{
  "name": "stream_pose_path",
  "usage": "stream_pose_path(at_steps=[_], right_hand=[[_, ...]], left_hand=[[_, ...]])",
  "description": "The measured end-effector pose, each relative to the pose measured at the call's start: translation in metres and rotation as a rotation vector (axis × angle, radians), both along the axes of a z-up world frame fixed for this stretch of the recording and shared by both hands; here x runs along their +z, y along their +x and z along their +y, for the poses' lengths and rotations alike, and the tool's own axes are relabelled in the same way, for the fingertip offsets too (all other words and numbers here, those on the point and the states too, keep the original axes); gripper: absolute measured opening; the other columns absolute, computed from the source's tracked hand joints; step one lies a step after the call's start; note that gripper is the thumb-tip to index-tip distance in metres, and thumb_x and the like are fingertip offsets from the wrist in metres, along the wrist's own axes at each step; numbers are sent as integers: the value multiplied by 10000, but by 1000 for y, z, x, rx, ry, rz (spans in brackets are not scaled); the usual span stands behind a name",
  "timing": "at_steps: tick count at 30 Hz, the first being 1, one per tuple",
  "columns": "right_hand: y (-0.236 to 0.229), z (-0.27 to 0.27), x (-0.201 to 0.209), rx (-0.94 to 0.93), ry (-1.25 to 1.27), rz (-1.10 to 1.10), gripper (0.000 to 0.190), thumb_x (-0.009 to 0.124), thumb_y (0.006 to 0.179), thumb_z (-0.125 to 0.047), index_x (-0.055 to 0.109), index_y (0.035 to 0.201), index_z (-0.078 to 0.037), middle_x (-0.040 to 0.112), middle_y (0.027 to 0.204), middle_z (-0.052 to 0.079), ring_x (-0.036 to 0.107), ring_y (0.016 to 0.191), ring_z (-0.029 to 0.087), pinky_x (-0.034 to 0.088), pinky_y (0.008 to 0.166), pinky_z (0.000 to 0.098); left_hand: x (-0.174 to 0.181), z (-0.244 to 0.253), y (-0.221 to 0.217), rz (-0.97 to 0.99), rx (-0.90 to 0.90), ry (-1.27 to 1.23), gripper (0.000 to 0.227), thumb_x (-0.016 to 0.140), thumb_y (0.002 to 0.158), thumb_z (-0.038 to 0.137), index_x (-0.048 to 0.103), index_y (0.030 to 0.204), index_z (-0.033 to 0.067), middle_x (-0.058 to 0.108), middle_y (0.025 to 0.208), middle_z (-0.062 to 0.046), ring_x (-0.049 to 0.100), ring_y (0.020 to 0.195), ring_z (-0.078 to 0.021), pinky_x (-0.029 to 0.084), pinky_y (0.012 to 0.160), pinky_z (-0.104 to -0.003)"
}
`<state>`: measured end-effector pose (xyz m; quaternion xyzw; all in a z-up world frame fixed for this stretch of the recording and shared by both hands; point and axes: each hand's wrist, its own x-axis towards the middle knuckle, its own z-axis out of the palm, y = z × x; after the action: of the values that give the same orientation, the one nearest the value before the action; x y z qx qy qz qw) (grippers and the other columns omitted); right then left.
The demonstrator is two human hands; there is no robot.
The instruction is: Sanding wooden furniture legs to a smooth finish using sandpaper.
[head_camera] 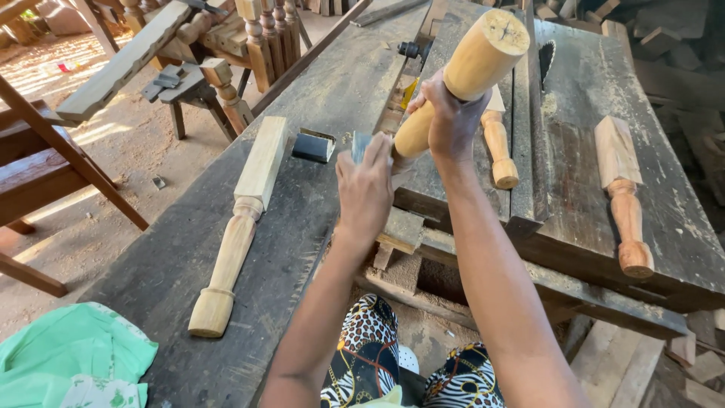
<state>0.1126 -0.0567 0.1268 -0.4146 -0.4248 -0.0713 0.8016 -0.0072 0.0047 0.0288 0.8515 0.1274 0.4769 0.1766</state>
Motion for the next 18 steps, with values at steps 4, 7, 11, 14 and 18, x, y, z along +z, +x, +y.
stream_pose_path(at_steps=[4, 7, 11, 14, 18], right_hand=[[3, -1, 4, -30, -19, 15, 78, 640, 863, 19, 578, 820, -2, 610, 706, 81, 639, 561, 202, 597, 552, 356], [4, -2, 4, -16, -28, 10, 84, 640, 869, 19, 575, 817, 4, 606, 704, 84, 639, 562, 201, 595, 555, 357], [1, 1, 5, 19, 13, 26, 98, 650, 858, 18, 561, 820, 5, 594, 709, 78, 622, 558, 192, 589, 540, 358], [0, 1, 7, -21, -4, -5, 72, 639, 838, 7, 569, 839, -9, 609, 712, 75, 639, 565, 185, 605, 534, 358], [4, -3, 4, -54, -54, -52, 69, 625, 872, 1, 591, 813, -1, 621, 686, 90, 649, 558, 196, 598, 561, 350]], left_hand=[[-17, -23, -17, -47, 117, 113, 448, 569, 970, 65, 621, 1414, 38, 600, 1456, -32, 521, 996, -343, 448, 985, -434], [-21, -33, -26, -101, 113, 98, 476, 589, 944, 67, 609, 1420, 50, 581, 1459, -38, 532, 1040, -349, 443, 1007, -441], [-11, -34, -19, -144, 97, 26, 510, 587, 941, 26, 587, 1451, 41, 570, 1481, -30, 541, 1051, -342, 448, 999, -428], [-23, -25, 8, -132, 143, 69, 469, 602, 978, 45, 588, 1446, 29, 581, 1471, -34, 524, 1007, -354, 452, 991, -435], [-2, -3, 15, -96, 90, 24, 369, 602, 1001, 88, 624, 1368, 59, 602, 1433, -13, 525, 976, -335, 457, 960, -430]])
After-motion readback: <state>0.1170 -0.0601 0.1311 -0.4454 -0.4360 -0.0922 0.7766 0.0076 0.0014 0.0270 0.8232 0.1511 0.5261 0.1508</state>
